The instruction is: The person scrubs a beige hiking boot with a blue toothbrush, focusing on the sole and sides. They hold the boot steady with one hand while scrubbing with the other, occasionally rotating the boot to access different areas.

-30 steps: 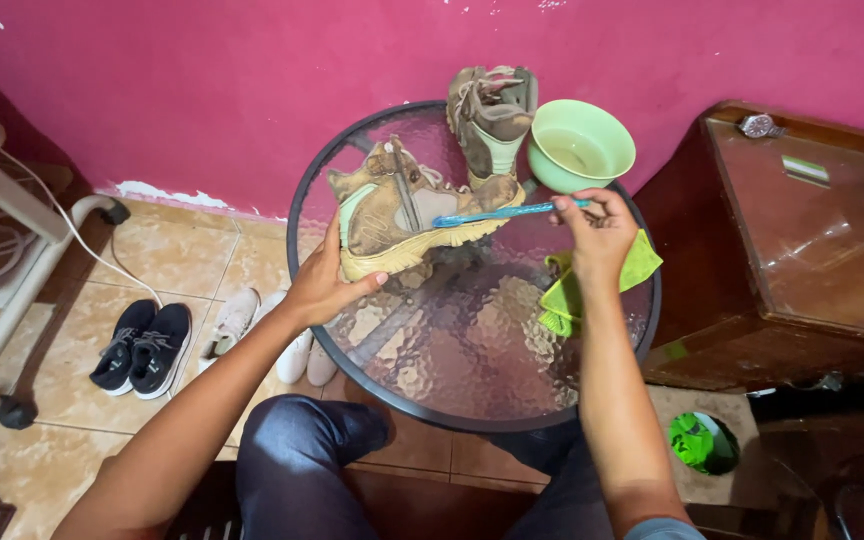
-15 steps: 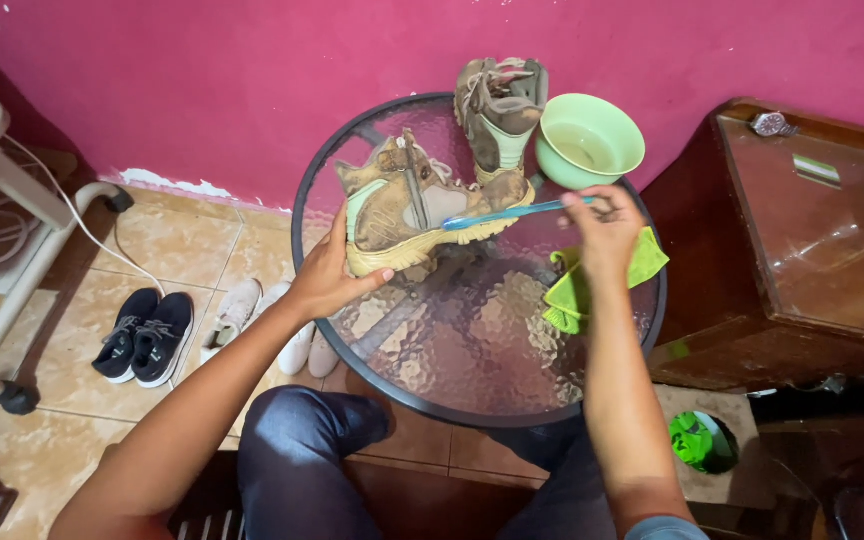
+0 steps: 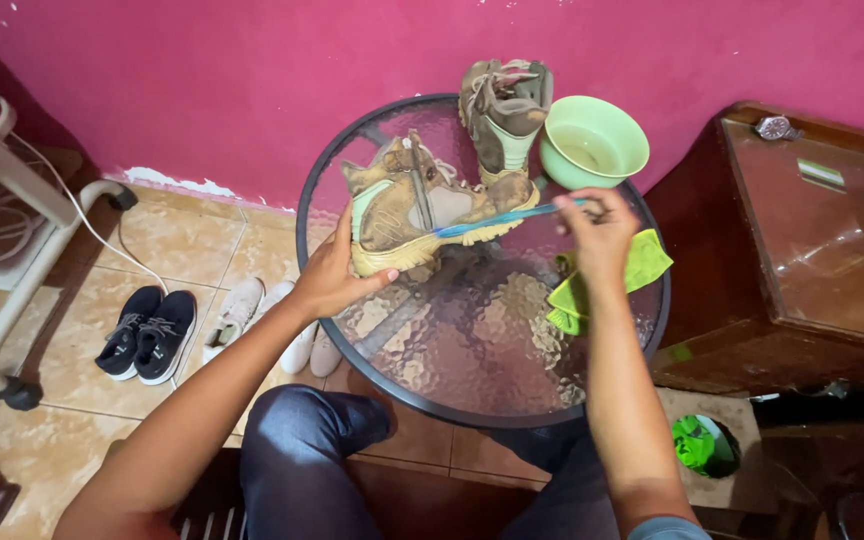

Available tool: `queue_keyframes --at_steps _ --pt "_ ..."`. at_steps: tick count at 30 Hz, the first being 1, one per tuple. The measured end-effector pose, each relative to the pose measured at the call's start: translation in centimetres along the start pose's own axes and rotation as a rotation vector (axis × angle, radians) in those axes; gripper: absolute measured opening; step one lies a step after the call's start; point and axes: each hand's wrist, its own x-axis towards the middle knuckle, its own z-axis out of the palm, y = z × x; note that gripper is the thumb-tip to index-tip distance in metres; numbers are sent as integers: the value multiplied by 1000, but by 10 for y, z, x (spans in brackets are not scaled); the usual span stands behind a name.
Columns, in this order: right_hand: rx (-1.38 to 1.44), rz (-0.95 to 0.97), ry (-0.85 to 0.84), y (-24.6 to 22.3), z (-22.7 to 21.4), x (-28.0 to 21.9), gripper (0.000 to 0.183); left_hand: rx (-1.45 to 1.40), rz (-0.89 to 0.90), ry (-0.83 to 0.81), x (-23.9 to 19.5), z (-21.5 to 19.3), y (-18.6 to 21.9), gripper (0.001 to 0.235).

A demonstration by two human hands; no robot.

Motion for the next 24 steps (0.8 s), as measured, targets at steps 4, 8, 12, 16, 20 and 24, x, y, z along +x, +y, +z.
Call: queue_keyframes --at_steps 4,8,12,16,20,24 --pt "29 -19 45 23 -2 1 23 12 -6 -11 1 2 -5 125" --pt "49 -11 -25 11 14 -7 25 23 0 -7 3 3 -7 124" --pt "44 -27 21 43 -2 4 24 27 35 21 4 6 -14 126" --pt "32 -25 -49 -11 31 -20 27 26 29 19 4 5 -10 126" --pt "55 -36 -18 23 11 -7 26 34 62 21 3 6 -13 128" --pt "21 -14 -21 -14 41 -29 27 31 105 29 5 7 -17 127"
